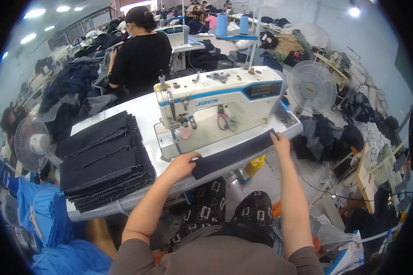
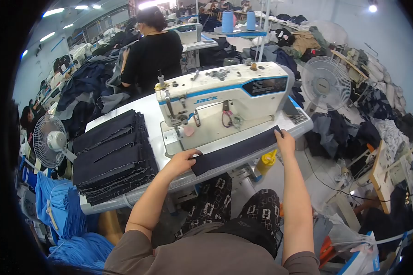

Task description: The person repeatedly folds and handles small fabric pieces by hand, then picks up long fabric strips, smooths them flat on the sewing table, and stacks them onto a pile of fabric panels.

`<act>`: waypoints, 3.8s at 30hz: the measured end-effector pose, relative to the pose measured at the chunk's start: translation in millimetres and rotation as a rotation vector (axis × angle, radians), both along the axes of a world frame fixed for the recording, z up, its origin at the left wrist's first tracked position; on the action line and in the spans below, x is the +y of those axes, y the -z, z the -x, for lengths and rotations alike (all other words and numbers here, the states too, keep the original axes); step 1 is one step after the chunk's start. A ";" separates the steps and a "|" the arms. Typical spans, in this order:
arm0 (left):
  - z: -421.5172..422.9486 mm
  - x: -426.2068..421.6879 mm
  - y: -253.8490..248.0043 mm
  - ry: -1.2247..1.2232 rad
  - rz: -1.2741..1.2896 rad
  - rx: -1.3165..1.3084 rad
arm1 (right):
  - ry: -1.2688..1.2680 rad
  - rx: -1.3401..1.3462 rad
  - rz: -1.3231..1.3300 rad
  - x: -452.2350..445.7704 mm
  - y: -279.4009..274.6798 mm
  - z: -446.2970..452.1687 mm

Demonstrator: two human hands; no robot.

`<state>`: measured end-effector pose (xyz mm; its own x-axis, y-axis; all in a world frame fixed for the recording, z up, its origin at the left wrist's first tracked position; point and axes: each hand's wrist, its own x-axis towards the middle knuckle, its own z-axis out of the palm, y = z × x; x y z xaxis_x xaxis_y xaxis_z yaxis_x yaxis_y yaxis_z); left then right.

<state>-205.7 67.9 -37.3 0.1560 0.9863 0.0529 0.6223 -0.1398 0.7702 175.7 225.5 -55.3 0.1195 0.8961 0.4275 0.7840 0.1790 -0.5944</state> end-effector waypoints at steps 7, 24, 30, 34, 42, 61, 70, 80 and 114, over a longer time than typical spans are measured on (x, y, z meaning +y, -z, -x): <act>-46.7 8.8 -22.8 0.141 -0.440 0.348 | 0.042 -0.135 0.200 0.4 -4.8 24.1; -50.2 24.1 -1.6 0.513 -0.433 0.359 | 0.051 -0.286 0.213 3.7 -11.9 37.3; -54.5 24.0 1.0 0.510 -0.489 0.502 | 0.062 -0.394 0.284 6.9 -17.9 39.3; -56.3 23.3 0.8 0.490 -0.510 0.528 | 0.155 -0.423 0.069 -5.0 -20.3 53.6; -56.6 23.2 1.8 0.474 -0.515 0.519 | -0.354 -0.403 -0.036 -92.3 -0.8 134.2; -92.4 50.3 11.5 0.261 -0.447 0.442 | -0.288 -0.393 0.273 -72.6 5.1 107.7; -91.9 41.8 10.1 0.356 -0.528 0.607 | -0.229 -0.452 0.195 -65.7 10.9 108.9; -90.2 40.0 9.4 0.349 -0.494 0.566 | -0.121 -0.413 0.340 -36.9 2.8 80.3; -56.2 6.6 8.5 0.295 -0.432 0.565 | -0.060 -0.404 0.367 -34.6 1.9 84.2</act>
<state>-149.5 74.5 -45.8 0.5271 0.8095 0.2587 0.7952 -0.5772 0.1859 91.5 190.9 -57.1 -0.0450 0.9952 0.0866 0.9576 0.0676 -0.2800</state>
